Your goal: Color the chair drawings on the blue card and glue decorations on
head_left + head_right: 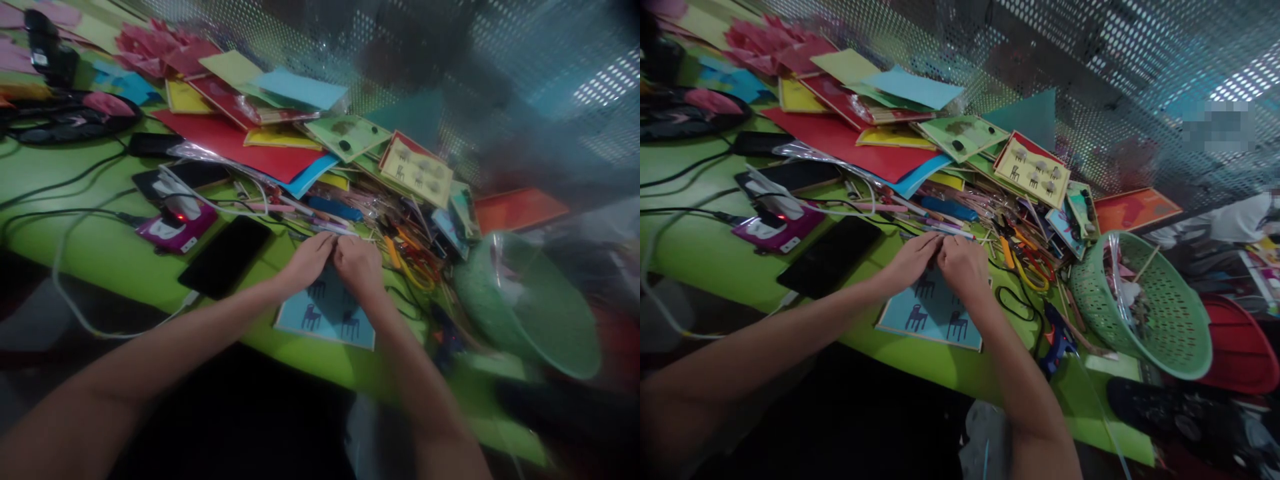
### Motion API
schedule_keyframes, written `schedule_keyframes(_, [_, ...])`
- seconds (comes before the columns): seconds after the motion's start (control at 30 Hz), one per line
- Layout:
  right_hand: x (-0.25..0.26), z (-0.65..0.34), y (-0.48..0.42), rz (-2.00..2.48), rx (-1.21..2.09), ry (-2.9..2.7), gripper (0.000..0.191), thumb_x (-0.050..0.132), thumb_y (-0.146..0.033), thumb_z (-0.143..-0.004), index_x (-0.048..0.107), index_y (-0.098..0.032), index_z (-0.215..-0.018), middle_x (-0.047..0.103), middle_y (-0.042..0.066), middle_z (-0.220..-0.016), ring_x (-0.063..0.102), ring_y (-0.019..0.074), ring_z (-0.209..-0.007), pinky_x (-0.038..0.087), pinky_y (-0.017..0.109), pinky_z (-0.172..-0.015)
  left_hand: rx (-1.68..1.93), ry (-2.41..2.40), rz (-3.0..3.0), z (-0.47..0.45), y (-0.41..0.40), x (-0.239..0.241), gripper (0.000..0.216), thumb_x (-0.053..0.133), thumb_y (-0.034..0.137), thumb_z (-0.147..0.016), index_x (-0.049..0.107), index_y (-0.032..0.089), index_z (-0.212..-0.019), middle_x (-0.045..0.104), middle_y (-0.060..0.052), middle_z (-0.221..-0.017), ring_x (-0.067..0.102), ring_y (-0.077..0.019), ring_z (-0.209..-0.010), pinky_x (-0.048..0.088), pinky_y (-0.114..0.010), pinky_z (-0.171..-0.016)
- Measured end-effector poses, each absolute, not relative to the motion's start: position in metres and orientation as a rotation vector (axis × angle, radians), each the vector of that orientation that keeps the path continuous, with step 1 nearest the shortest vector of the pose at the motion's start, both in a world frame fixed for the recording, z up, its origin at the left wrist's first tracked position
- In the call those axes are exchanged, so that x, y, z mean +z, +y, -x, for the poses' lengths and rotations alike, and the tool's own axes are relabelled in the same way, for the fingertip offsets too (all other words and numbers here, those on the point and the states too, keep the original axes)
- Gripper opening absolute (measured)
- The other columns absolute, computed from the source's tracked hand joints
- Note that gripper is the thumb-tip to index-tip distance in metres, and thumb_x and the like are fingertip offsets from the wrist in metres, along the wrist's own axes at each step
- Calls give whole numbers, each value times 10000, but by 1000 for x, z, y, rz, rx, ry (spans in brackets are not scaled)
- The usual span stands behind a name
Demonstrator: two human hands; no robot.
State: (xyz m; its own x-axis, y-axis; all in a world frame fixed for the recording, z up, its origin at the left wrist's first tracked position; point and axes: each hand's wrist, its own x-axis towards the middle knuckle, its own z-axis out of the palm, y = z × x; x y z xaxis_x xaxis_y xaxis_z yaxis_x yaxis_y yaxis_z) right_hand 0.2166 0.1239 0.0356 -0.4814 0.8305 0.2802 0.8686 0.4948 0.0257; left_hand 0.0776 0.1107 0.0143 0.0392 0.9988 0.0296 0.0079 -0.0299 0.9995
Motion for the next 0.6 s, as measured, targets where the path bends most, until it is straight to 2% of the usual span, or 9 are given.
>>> schedule_keyframes(0.13, [33, -222, 129, 1431, -31, -2479, 262, 462, -186, -958, 582, -221, -728, 675, 53, -769, 561, 190, -709, 314, 313, -655, 1154, 1027, -1089, -75, 111, 16, 235, 541, 339, -931, 594, 201, -748, 503, 23, -671, 443, -136, -626, 369, -265, -593])
schedule_keyframes(0.27, [32, -228, 132, 1362, 82, -2461, 302, 396, -243, -1030, 565, -226, -781, 674, 37, -811, 552, 184, -722, 326, 301, -661, 1147, 964, -920, -72, 112, 17, 219, 591, 373, -896, 624, 194, -774, 477, 26, -662, 433, -126, -611, 389, -258, -578])
schedule_keyframes(0.43, [37, -230, 130, 1341, -89, -2551, 390, 331, -403, -1100, 597, -211, -891, 696, 71, -895, 571, 211, -772, 319, 328, -690, 1170, 952, -908, -73, 113, 14, 218, 597, 399, -915, 664, 196, -872, 507, 15, -705, 457, -129, -638, 406, -261, -595])
schedule_keyframes(0.6, [37, -224, 126, 1434, -285, -2579, 351, 347, -326, -1089, 638, -186, -953, 702, 99, -917, 583, 225, -779, 298, 345, -678, 1180, 1068, -1132, -75, 112, 14, 218, 520, 361, -969, 643, 192, -909, 556, 8, -773, 456, -129, -671, 386, -270, -635])
